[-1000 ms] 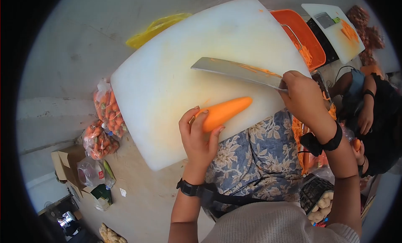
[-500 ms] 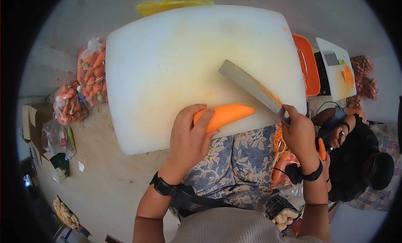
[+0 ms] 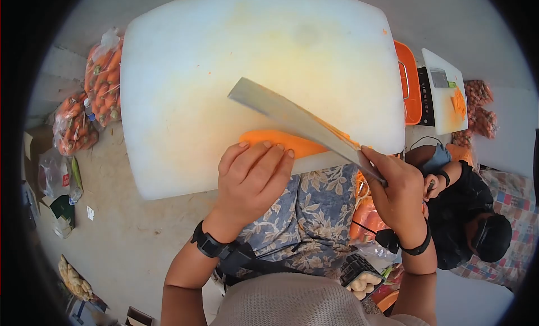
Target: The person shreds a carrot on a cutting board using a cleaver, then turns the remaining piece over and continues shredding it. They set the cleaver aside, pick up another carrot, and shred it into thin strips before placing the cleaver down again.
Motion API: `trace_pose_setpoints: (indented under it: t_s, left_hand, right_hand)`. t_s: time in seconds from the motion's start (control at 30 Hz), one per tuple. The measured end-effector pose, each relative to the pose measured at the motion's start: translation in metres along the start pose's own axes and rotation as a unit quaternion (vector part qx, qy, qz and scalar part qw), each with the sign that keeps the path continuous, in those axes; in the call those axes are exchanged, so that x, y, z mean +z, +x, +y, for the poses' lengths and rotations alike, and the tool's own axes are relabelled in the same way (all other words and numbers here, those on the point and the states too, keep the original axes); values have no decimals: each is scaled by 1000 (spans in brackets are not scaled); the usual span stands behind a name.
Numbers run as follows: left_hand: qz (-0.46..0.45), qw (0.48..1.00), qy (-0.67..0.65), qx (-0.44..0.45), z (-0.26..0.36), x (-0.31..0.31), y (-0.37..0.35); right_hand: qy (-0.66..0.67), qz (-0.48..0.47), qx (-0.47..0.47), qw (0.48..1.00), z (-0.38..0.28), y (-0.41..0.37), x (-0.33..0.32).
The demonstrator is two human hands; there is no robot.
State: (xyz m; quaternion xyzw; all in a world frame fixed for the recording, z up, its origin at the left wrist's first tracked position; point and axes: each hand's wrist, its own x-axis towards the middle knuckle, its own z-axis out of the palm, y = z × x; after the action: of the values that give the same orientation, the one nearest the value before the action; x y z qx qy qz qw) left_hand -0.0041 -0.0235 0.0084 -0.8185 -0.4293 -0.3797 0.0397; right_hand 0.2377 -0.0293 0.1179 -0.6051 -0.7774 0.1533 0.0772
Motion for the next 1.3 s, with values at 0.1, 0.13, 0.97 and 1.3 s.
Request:
trace_pose_setpoints:
  t_s: [0.1, 0.13, 0.97, 1.3]
  left_hand:
    - [-12, 999, -34, -21, 1, -3, 0]
    - [-14, 999, -35, -22, 0, -2, -6]
    - [-267, 853, -384, -232, -7, 1, -49]
    - [-291, 852, -364, -239, -9, -9, -38]
  right_hand:
    - [-40, -25, -42, 998, -17, -2, -13]
    - [-64, -46, -51, 996, -21, -4, -15]
    - [-78, -133, -101, 983, 5, -18, -22]
    - [-83, -143, -123, 978, 7, -5, -22]
